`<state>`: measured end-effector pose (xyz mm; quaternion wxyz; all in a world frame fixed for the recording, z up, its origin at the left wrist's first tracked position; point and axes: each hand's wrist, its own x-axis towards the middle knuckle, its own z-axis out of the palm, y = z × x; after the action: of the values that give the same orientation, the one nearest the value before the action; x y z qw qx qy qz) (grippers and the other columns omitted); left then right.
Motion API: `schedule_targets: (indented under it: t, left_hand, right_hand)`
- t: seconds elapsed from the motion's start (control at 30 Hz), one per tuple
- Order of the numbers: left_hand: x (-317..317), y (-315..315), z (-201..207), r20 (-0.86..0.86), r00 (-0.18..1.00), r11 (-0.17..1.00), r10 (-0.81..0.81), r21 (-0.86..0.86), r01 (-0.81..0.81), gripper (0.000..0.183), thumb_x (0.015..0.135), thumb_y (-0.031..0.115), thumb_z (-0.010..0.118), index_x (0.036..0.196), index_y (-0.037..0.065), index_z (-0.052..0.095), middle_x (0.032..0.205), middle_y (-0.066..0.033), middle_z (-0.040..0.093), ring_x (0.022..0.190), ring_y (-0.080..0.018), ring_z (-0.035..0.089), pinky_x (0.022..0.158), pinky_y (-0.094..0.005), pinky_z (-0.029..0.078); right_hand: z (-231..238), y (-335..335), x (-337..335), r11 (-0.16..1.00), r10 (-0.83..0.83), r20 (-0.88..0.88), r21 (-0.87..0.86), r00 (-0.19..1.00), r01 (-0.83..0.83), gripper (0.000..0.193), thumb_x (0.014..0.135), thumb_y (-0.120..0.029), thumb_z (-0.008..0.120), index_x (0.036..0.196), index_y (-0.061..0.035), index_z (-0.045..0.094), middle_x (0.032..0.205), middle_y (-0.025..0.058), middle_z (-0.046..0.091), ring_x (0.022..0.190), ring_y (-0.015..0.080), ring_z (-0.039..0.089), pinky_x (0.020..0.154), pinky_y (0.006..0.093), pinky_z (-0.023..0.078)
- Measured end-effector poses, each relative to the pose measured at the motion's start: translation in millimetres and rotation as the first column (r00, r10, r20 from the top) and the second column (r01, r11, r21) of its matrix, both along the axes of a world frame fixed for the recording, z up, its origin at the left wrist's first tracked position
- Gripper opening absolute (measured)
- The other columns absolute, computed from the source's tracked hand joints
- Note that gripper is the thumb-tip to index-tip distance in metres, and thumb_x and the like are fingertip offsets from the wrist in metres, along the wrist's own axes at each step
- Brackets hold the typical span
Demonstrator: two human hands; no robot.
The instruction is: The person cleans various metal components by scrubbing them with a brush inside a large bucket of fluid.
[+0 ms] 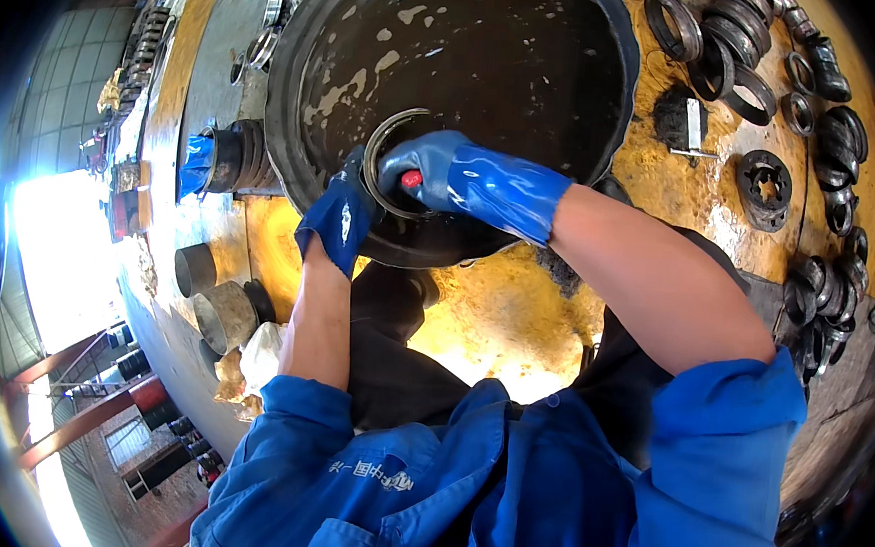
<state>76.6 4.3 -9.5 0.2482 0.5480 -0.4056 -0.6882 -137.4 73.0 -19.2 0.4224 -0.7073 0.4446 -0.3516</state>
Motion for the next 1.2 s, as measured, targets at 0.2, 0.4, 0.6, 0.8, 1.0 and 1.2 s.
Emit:
schedule_targets:
  t: [0.2, 0.4, 0.6, 0.8, 1.0, 1.2]
  left_hand:
    - [-3.9, -6.3, -10.2, 0.057, 0.997, 0.998, -0.061, -0.025, 0.062, 0.042, 0.107, 0.034, 0.049, 0.13, 0.001, 0.063, 0.121, -0.0124, 0.07, 0.11, -0.0221, 0.063, 0.098, -0.0314, 0.049]
    - [2.7, -8.6, -16.3, 0.036, 0.997, 0.998, -0.061, 0.012, 0.061, 0.041, 0.108, 0.033, 0.048, 0.129, 0.001, 0.063, 0.12, -0.0137, 0.07, 0.11, -0.0231, 0.064, 0.098, -0.0318, 0.049]
    - [28.2, -19.1, -40.1, -0.366, 0.244, 0.311, 0.898, 0.921, 0.235, 0.04, 0.109, 0.032, 0.046, 0.127, 0.001, 0.064, 0.12, -0.015, 0.071, 0.11, -0.0241, 0.065, 0.097, -0.0322, 0.05]
    - [19.6, -18.9, -48.4, 0.514, 0.793, 0.687, -0.328, -0.446, 0.574, 0.037, 0.109, 0.029, 0.046, 0.12, 0.001, 0.066, 0.109, -0.0118, 0.072, 0.096, -0.0222, 0.066, 0.087, -0.0327, 0.051]
    - [16.3, -14.9, -31.5, 0.733, 0.621, 0.579, -0.277, -0.388, 0.717, 0.035, 0.108, 0.031, 0.046, 0.116, 0.004, 0.068, 0.101, -0.008, 0.072, 0.083, -0.02, 0.063, 0.077, -0.0343, 0.051]
    - [9.6, -10.6, -45.9, 0.253, 0.963, 0.981, -0.089, -0.144, 0.129, 0.034, 0.107, 0.034, 0.049, 0.115, 0.008, 0.069, 0.101, -0.0065, 0.072, 0.08, -0.0181, 0.062, 0.072, -0.035, 0.05]
  right_hand:
    - [-3.8, -1.7, 3.1, 0.888, -0.049, -0.2, -0.457, 0.979, -0.049, 0.032, 0.074, -0.002, 0.07, 0.105, -0.0106, 0.073, 0.131, 0.0106, 0.066, 0.13, 0.0279, 0.059, 0.1, 0.0419, 0.054]
    - [-11.4, 16.8, 19.7, 0.804, -0.116, -0.529, -0.547, 0.841, -0.233, 0.029, 0.077, -0.018, 0.071, 0.106, -0.0153, 0.073, 0.135, 0.0059, 0.062, 0.138, 0.0268, 0.05, 0.105, 0.0399, 0.05]
    - [-11.5, 16.1, 10.9, 0.811, -0.348, -0.488, -0.586, 0.8, -0.005, 0.018, 0.084, -0.019, 0.065, 0.098, -0.0136, 0.075, 0.129, 0.0113, 0.065, 0.129, 0.0312, 0.058, 0.102, 0.0457, 0.052]
    - [-5.2, 27.2, 27.0, 0.753, -0.25, -0.494, -0.64, 0.833, -0.154, 0.025, 0.085, -0.021, 0.065, 0.108, -0.0147, 0.072, 0.129, 0.0113, 0.064, 0.13, 0.0316, 0.056, 0.098, 0.0451, 0.052]
    - [-16.7, 23.2, 26.8, 0.855, -0.322, -0.562, -0.517, 0.762, -0.02, 0.027, 0.087, -0.023, 0.063, 0.112, -0.0164, 0.069, 0.138, 0.009, 0.059, 0.134, 0.0314, 0.053, 0.102, 0.048, 0.049]
    - [-13.4, 22.5, 25.2, 0.848, -0.231, -0.612, -0.508, 0.756, -0.152, 0.032, 0.088, -0.024, 0.063, 0.119, -0.0173, 0.067, 0.145, 0.0087, 0.054, 0.139, 0.0302, 0.05, 0.108, 0.0473, 0.046]
